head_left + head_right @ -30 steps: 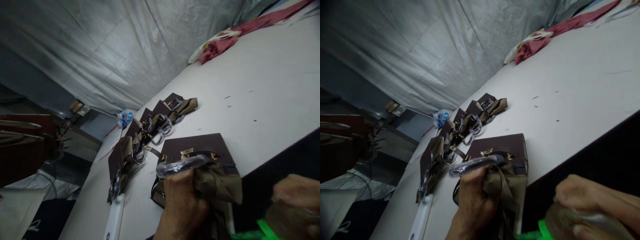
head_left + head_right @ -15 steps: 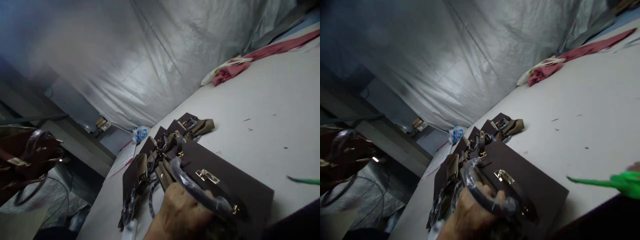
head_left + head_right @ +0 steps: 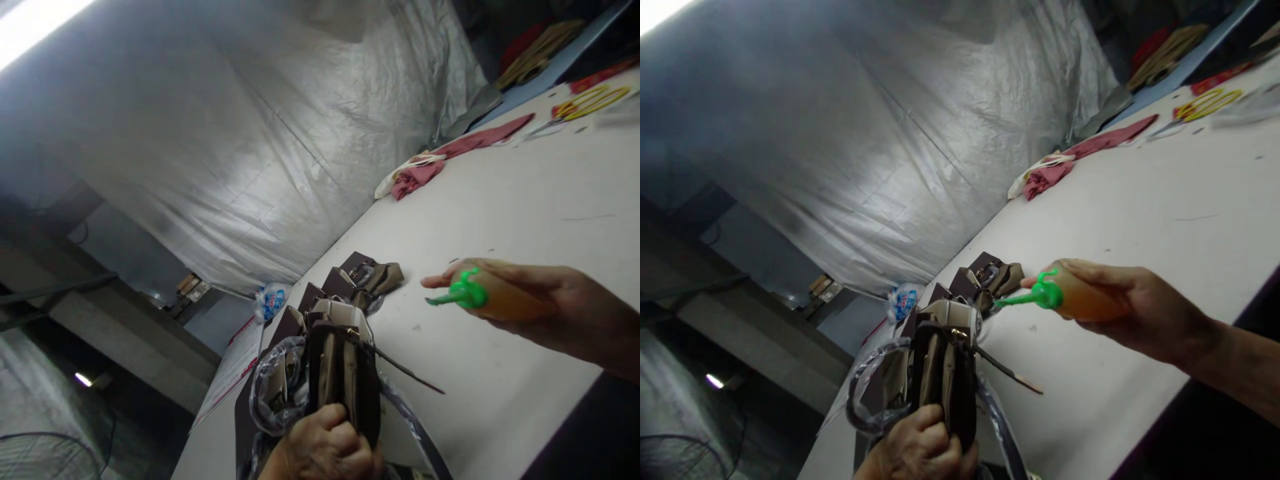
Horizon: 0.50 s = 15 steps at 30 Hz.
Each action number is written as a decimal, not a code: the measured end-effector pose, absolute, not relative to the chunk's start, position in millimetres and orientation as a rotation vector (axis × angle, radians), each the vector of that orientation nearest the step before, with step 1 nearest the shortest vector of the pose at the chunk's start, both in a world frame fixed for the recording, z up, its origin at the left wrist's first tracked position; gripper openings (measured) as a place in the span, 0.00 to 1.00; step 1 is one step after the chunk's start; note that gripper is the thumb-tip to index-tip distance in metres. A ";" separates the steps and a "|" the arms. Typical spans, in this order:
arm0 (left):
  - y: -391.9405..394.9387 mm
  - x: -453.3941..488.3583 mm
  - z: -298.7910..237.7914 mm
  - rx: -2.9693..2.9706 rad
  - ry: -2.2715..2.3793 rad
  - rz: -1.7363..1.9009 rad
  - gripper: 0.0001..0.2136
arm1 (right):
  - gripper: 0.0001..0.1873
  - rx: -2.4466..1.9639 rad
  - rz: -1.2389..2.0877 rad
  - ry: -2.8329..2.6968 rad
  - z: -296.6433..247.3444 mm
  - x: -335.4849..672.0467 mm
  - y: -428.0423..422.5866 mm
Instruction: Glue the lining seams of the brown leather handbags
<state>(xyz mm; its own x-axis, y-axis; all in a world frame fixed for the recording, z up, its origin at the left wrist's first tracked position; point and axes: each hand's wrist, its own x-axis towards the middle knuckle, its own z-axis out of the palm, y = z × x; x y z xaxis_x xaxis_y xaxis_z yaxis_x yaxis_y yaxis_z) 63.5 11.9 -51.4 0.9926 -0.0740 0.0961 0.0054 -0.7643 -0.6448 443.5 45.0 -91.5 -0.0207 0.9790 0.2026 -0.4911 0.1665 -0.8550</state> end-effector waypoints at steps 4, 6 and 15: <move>9.6 68.9 -58.7 -2.533 0.112 -0.146 0.06 | 0.23 -0.545 1.727 -0.957 -79.0 416.4 50.9; 8.0 72.4 -57.2 -2.606 0.104 -0.117 0.07 | 0.27 -0.502 1.824 -1.058 -80.7 401.6 60.7; 2.0 70.0 -62.2 -2.677 0.181 0.240 0.07 | 0.18 -0.262 2.153 -1.595 -88.2 348.3 113.5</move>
<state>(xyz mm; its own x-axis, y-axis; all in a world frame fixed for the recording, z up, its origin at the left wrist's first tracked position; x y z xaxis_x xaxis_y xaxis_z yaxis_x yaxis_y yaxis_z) 70.0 2.0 -62.2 0.9763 -0.0882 -0.1977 -0.1654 -0.8929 -0.4187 348.3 113.5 -88.2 -0.8826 0.4573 0.1092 -0.2378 -0.2338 -0.9428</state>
